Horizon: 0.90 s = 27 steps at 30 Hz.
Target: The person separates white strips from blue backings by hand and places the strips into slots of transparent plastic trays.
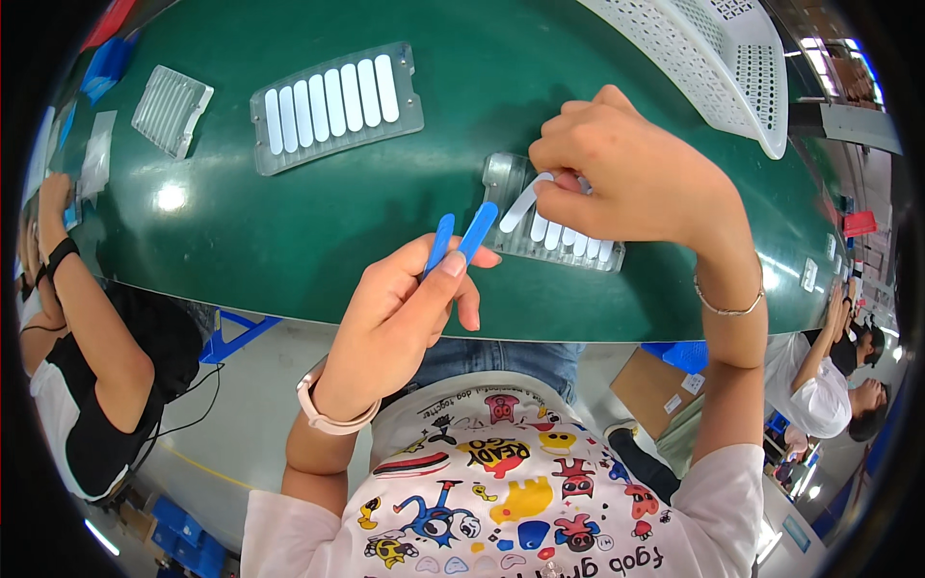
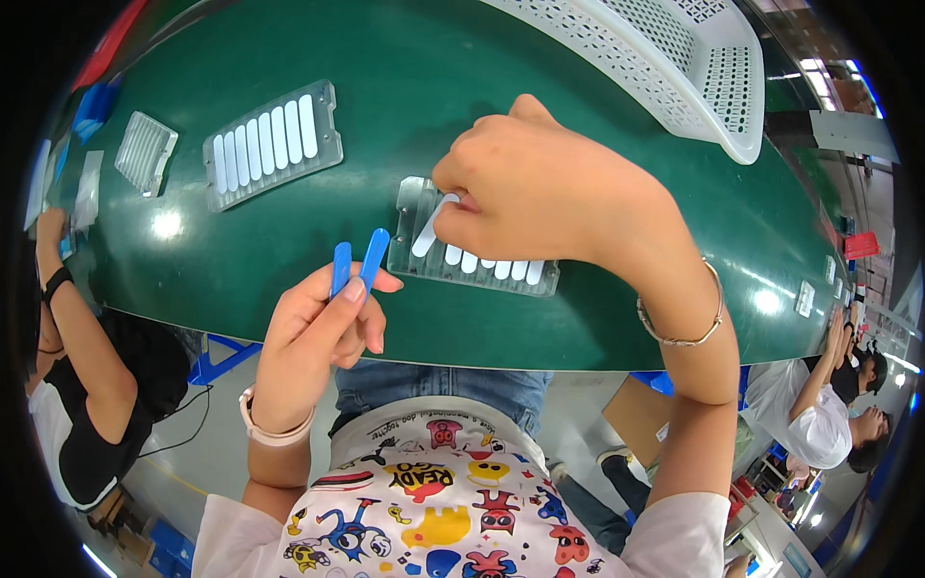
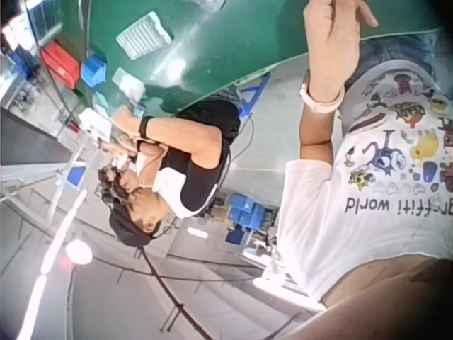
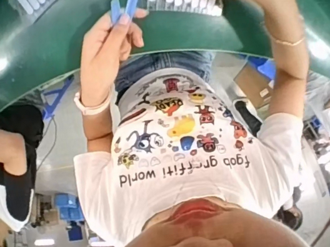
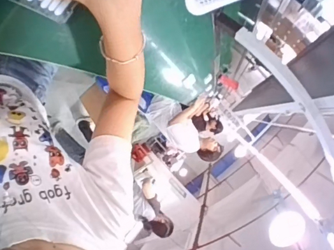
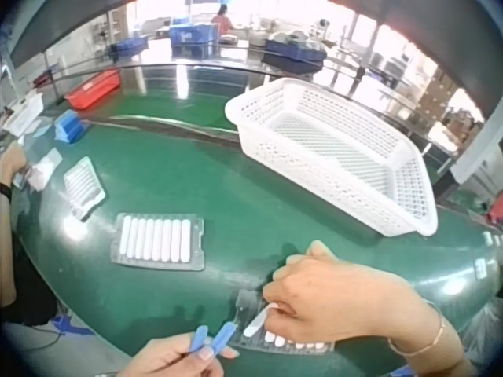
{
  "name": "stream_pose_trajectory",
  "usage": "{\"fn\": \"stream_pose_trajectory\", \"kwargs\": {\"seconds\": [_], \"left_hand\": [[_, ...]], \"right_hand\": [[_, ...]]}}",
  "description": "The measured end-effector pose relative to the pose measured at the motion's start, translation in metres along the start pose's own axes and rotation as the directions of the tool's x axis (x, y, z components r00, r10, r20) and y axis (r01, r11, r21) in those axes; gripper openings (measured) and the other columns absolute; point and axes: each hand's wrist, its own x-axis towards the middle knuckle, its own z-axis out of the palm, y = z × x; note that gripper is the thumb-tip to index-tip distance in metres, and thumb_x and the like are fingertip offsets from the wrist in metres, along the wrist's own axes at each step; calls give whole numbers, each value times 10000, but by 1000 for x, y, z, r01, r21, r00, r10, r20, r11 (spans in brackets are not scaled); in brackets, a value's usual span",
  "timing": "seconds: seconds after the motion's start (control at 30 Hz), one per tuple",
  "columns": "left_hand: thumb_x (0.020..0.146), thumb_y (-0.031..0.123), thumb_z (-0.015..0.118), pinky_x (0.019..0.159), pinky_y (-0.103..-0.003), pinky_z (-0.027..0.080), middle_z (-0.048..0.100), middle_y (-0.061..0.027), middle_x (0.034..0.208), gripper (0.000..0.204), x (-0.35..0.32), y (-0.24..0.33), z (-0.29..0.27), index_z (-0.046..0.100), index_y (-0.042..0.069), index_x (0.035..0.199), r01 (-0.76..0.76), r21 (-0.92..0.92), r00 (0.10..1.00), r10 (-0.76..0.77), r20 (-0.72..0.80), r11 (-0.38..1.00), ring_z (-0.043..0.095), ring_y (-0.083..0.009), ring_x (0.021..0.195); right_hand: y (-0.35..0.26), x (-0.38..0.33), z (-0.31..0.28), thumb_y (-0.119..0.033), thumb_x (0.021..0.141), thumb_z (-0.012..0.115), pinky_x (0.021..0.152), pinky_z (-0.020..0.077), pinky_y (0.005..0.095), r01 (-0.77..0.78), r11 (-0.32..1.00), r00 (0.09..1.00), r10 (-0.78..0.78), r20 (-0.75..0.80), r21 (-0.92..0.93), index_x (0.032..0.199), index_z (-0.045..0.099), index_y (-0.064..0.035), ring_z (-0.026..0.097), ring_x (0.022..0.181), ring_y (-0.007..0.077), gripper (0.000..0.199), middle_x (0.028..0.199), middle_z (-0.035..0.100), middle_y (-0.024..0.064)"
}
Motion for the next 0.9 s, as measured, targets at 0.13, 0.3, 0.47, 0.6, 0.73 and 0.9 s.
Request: {"fn": "stream_pose_trajectory", "kwargs": {"seconds": [0.13, 0.3, 0.47, 0.6, 0.73, 0.9], "left_hand": [[1002, 222, 422, 418, -169, 226, 546, 9, 671, 269, 0, -2, 0, 585, 32, 1101, -11, -21, 1000, 11, 9, 1000, 274, 15, 457], [1004, 218, 417, 416, -168, 226, 545, 6, 677, 269, -1, -3, -3, 583, 29, 1101, -7, -32, 1000, 7, 14, 999, 276, 16, 455], [1004, 215, 416, 417, -167, 230, 548, 5, 679, 269, -2, -3, -5, 581, 31, 1109, 3, -49, 1000, -2, 20, 999, 280, 16, 454], [1008, 194, 387, 428, -195, 222, 547, -34, 651, 287, -2, 1, -2, 574, -3, 1100, 8, -5, 1000, -8, 4, 1000, 273, -12, 446], [1009, 201, 390, 431, -194, 220, 549, -31, 655, 288, -1, 1, -2, 565, 1, 1119, -6, 11, 1000, 6, 2, 1000, 271, -12, 449], [1012, 230, 392, 427, -167, 237, 561, -2, 695, 299, -1, 3, -2, 562, 30, 1154, 28, -73, 997, -23, 70, 997, 278, 9, 460]], "right_hand": [[4, 14, -14, -168, 741, 536, 588, 359, 351, 7, 997, 991, -18, 133, 80, 544, 390, 0, 381, 486, 252, 297, 497, 371, 129], [4, 29, -29, -138, 739, 533, 432, 280, 369, -104, 989, 924, 58, 379, 101, 555, 334, 21, 277, 427, 217, 314, 477, 269, 116], [3, 33, -31, -132, 737, 544, 439, 289, 367, -64, 998, 919, 49, 392, 27, 545, 332, 15, 289, 437, 220, 322, 477, 280, 106], [2, 30, -27, -157, 749, 575, 441, 298, 363, -85, 996, 930, 76, 361, 10, 541, 341, 9, 308, 432, 237, 354, 460, 294, 107], [8, 23, -22, -175, 762, 659, 492, 370, 355, -7, 994, 980, -15, 198, 109, 612, 441, 2, 427, 501, 243, 319, 547, 443, 104], [-4, 11, 2, -59, 770, 683, 614, 489, 330, 408, 760, 909, -291, -297, 506, 906, 635, -10, 580, 649, 236, 153, 772, 617, 65]]}}
